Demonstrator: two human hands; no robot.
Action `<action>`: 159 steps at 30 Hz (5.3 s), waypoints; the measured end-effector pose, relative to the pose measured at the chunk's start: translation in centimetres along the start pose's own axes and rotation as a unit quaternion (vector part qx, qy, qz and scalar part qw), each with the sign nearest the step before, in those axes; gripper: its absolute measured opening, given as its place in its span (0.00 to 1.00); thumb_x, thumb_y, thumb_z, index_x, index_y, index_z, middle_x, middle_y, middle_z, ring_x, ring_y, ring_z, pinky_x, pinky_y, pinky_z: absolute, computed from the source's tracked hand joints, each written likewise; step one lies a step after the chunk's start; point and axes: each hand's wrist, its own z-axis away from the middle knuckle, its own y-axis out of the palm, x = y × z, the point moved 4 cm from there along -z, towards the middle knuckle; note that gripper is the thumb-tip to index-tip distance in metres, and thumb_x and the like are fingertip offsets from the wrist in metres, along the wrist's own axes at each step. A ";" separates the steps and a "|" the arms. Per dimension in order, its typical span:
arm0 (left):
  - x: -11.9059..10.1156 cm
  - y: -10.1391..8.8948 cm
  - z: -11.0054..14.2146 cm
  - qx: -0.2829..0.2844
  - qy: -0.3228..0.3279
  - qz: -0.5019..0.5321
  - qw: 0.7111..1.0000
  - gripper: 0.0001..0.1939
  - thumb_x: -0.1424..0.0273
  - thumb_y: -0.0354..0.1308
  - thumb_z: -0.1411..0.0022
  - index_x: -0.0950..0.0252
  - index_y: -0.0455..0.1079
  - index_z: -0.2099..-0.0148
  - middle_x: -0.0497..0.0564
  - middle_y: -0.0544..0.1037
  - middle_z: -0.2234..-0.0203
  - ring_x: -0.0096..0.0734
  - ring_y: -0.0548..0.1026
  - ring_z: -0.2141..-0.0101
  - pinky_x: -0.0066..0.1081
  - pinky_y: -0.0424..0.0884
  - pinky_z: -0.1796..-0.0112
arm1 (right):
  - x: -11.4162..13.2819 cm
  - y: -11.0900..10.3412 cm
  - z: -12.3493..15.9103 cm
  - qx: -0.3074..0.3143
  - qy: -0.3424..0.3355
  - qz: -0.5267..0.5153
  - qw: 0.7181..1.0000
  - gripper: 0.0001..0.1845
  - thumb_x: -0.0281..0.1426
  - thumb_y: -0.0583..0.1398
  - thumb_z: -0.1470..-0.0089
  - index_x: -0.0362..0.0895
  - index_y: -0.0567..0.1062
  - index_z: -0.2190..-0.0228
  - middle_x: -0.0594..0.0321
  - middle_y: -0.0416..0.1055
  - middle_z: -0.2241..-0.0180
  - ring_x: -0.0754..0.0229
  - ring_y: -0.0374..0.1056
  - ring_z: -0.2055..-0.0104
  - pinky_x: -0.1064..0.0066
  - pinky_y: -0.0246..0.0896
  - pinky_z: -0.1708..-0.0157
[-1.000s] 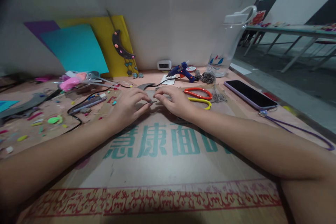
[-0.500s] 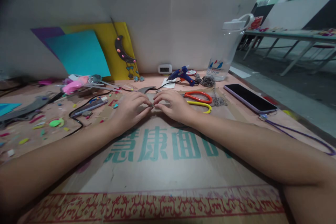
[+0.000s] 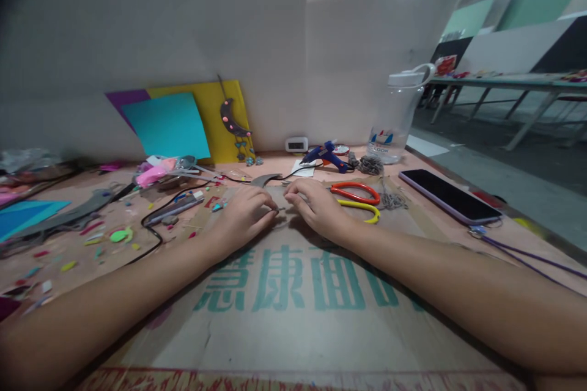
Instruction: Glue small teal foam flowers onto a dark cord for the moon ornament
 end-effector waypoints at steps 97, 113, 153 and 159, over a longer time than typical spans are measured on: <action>0.4 0.7 0.5 -0.026 0.030 0.025 0.999 0.07 0.67 0.53 0.34 0.64 0.69 0.60 0.54 0.77 0.64 0.39 0.73 0.60 0.40 0.67 0.56 | -0.4 0.8 0.3 0.035 -0.088 0.062 0.994 0.02 0.29 0.60 0.42 0.45 0.72 0.65 0.55 0.75 0.64 0.54 0.69 0.60 0.58 0.64 0.57; 0.3 0.6 0.3 -0.009 0.025 0.038 0.999 0.06 0.67 0.53 0.34 0.64 0.68 0.62 0.54 0.76 0.66 0.39 0.73 0.61 0.38 0.68 0.59 | -0.1 0.6 0.2 0.045 -0.067 0.064 0.995 0.04 0.29 0.57 0.41 0.43 0.72 0.64 0.54 0.75 0.64 0.53 0.69 0.60 0.58 0.64 0.56; 13.8 1.6 -6.9 0.288 -0.399 0.056 0.869 0.16 0.59 0.71 0.58 0.65 0.72 0.79 0.49 0.72 0.86 0.36 0.74 0.75 0.30 0.65 0.70 | -1.6 1.3 0.4 0.060 0.023 0.060 0.996 0.06 0.32 0.56 0.42 0.43 0.72 0.65 0.55 0.74 0.63 0.52 0.68 0.58 0.59 0.62 0.56; 18.4 -1.7 -7.2 0.108 -0.436 0.289 0.846 0.10 0.69 0.68 0.46 0.68 0.73 0.74 0.49 0.74 0.82 0.25 0.70 0.80 0.27 0.68 0.73 | -1.6 1.3 0.5 0.072 0.018 0.066 0.995 0.07 0.33 0.56 0.41 0.43 0.72 0.64 0.55 0.74 0.63 0.52 0.68 0.58 0.59 0.62 0.56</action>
